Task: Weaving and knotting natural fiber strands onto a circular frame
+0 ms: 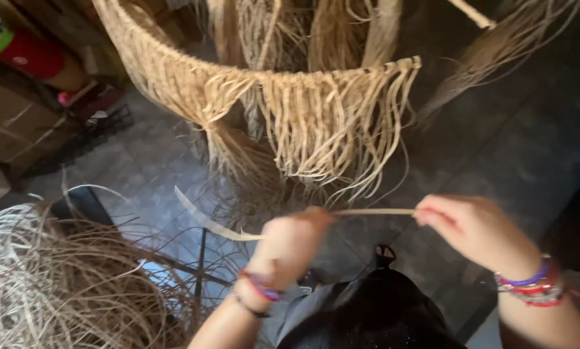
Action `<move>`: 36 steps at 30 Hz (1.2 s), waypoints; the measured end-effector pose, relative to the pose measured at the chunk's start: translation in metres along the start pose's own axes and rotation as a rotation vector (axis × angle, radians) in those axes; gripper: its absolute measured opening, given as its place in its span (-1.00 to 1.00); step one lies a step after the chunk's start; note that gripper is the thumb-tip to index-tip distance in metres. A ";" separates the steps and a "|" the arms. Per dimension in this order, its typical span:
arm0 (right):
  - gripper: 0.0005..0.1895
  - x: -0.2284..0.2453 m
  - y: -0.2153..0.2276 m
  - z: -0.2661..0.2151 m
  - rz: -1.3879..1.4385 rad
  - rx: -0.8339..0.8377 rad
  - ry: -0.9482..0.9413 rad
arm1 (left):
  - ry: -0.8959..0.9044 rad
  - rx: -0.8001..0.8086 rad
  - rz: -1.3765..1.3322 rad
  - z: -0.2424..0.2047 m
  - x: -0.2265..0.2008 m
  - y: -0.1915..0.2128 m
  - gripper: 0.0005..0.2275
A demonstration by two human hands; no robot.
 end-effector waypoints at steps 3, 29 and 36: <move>-0.80 -0.031 0.014 -0.005 -0.034 0.069 -0.075 | 0.179 -0.075 -0.117 -0.009 0.020 -0.019 -0.76; -0.83 -0.153 0.079 0.088 -0.010 0.232 0.577 | 0.429 -0.018 -0.075 0.156 -0.182 -0.033 -0.86; -0.84 -0.178 0.073 0.114 0.007 0.270 0.468 | 0.157 0.035 -0.122 0.115 -0.115 -0.036 -0.68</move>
Point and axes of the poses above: each hand's wrist, its own z-axis towards the middle knuckle, its own y-axis out of the back of the hand, x = y × z, the point moved 1 cm from there along z, towards the middle knuckle, and after that the axes turned 2 degrees about -x, right-handed, at the moved point
